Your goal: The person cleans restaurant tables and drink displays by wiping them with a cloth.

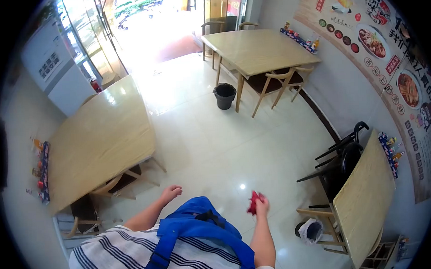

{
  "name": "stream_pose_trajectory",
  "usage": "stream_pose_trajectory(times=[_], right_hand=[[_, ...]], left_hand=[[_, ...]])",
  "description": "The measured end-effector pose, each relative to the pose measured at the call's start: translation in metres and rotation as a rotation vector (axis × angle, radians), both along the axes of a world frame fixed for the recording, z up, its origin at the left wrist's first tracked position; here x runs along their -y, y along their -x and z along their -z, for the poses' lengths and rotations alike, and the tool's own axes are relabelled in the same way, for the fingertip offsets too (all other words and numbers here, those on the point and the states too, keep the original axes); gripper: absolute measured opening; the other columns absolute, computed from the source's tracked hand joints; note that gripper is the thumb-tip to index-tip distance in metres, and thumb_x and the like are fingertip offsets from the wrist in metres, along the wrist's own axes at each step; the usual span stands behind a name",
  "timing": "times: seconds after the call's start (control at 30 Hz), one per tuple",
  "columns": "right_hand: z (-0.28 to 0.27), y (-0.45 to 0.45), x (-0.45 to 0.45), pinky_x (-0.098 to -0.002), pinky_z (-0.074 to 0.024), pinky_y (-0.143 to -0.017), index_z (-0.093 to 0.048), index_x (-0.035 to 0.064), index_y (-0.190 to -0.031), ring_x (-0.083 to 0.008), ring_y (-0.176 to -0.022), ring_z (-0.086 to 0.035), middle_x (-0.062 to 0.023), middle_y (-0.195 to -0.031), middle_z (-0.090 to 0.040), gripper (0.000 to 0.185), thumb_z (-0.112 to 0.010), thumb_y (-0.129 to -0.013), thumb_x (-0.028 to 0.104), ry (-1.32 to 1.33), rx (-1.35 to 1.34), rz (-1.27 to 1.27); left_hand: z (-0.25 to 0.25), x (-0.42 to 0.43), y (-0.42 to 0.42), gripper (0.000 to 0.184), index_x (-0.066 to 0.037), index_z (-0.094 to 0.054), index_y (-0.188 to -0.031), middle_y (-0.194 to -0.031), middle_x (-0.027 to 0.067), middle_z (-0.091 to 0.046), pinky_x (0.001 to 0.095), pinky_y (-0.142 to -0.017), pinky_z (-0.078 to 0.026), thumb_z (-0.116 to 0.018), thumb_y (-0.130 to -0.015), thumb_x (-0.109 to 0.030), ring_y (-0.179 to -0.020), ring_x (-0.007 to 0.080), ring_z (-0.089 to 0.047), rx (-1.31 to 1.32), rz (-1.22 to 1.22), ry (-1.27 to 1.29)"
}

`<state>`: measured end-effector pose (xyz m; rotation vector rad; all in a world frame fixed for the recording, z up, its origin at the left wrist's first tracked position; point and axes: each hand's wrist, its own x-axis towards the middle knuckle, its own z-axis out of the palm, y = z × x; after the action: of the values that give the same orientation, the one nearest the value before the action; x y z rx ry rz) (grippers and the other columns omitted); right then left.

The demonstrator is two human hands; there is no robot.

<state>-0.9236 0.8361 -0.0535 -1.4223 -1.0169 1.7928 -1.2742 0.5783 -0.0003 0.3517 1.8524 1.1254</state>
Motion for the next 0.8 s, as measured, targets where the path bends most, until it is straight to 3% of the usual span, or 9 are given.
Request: stream_pose_trajectory(times=[0.1,0.2,0.43,0.5,0.6,0.67,0.7,0.73,0.8], right_hand=[[-0.077,0.101,-0.027,-0.0297,-0.049,-0.067,-0.056,0.0036,-0.084,-0.0167,-0.071,-0.057,-0.0082,-0.079,-0.06,0.017,-0.06,-0.067,0.008,-0.416,0.427,-0.271],[-0.081,0.138,-0.063,-0.0286,-0.0483,-0.07,-0.057,0.0045,-0.088,-0.0149,-0.076,-0.057,-0.007,-0.081,-0.061,0.02,-0.059,-0.068,0.007,-0.431,0.358,-0.47],[-0.059,0.073,-0.194,-0.0395,-0.0532,-0.071,-0.055,-0.0051,-0.097,-0.0266,-0.078,-0.063,-0.0166,-0.096,-0.061,0.026,-0.051,-0.074,0.004,0.286,0.063,0.001],[-0.035,0.025,-0.231,-0.0469,-0.0523,-0.075,-0.054,-0.0008,-0.1,-0.032,-0.085,-0.062,-0.0192,-0.096,-0.06,0.025,-0.047,-0.077,0.005,0.505,-0.32,0.175],[-0.037,-0.014,-0.272,-0.0476,-0.051,-0.072,-0.053,0.0031,-0.093,-0.0296,-0.079,-0.059,-0.0134,-0.085,-0.058,0.019,-0.047,-0.076,0.008,0.24,-0.297,0.25],[-0.034,-0.036,-0.284,-0.0484,-0.0505,-0.074,-0.053,0.0032,-0.103,-0.0306,-0.085,-0.059,-0.0136,-0.096,-0.058,0.026,-0.048,-0.079,0.012,0.093,-0.19,0.154],[-0.038,-0.032,-0.297,-0.0488,-0.0499,-0.075,-0.052,0.0032,-0.107,-0.0311,-0.088,-0.059,-0.0136,-0.099,-0.057,0.028,-0.047,-0.081,0.014,0.182,-0.325,0.211],[-0.038,-0.029,-0.31,-0.0492,-0.0494,-0.076,-0.051,0.0032,-0.11,-0.0316,-0.09,-0.058,-0.0136,-0.103,-0.057,0.031,-0.046,-0.082,0.015,0.275,-0.458,0.278],[-0.04,-0.024,-0.341,-0.0493,-0.0488,-0.078,-0.05,0.003,-0.114,-0.0319,-0.092,-0.058,-0.0135,-0.107,-0.056,0.033,-0.046,-0.084,0.017,0.416,-0.623,0.393]], left_hand=[[0.022,-0.012,0.011,0.028,-0.001,-0.064,-0.09,-0.078,0.009,-0.064,0.0306,-0.063,-0.049,-0.053,-0.084,-0.026,-0.07,0.0167,-0.062,0.009,0.039,0.179],[0.101,0.011,0.03,0.022,-0.004,-0.064,-0.081,-0.072,0.0117,-0.064,0.0351,-0.059,-0.049,-0.055,-0.081,-0.025,-0.066,0.0231,-0.062,0.085,0.024,0.465],[0.118,-0.062,0.064,0.017,-0.006,-0.061,-0.086,-0.075,0.0143,-0.062,0.0403,-0.062,-0.049,-0.055,-0.08,-0.021,-0.07,0.0276,-0.061,0.276,-0.127,0.803],[0.127,-0.113,0.074,0.016,-0.007,-0.061,-0.087,-0.076,0.0151,-0.062,0.0418,-0.063,-0.049,-0.055,-0.08,-0.02,-0.071,0.0289,-0.061,0.114,0.155,0.794],[0.141,-0.232,0.099,0.015,-0.008,-0.06,-0.089,-0.077,0.0162,-0.061,0.044,-0.064,-0.05,-0.055,-0.08,-0.019,-0.072,0.0308,-0.061,-0.579,0.853,0.621],[0.151,-0.344,0.122,0.013,-0.009,-0.059,-0.073,-0.076,0.01,-0.062,0.0399,-0.054,-0.048,-0.057,-0.076,-0.021,-0.061,0.0269,-0.058,-0.74,0.798,0.593],[0.154,-0.395,0.139,0.012,-0.011,-0.06,-0.075,-0.08,0.0074,-0.061,0.039,-0.059,-0.048,-0.057,-0.076,-0.022,-0.072,0.0254,-0.059,-0.902,1.089,0.538],[0.148,-0.439,0.146,0.012,-0.011,-0.06,-0.075,-0.08,0.0074,-0.061,0.039,-0.059,-0.048,-0.057,-0.076,-0.022,-0.072,0.0254,-0.059,-0.907,1.055,0.556],[0.13,-0.542,0.153,0.025,-0.008,-0.062,-0.1,-0.078,0.0027,-0.062,0.028,-0.055,-0.047,-0.05,-0.084,-0.023,-0.067,0.0135,-0.059,0.287,-0.109,-0.069]])
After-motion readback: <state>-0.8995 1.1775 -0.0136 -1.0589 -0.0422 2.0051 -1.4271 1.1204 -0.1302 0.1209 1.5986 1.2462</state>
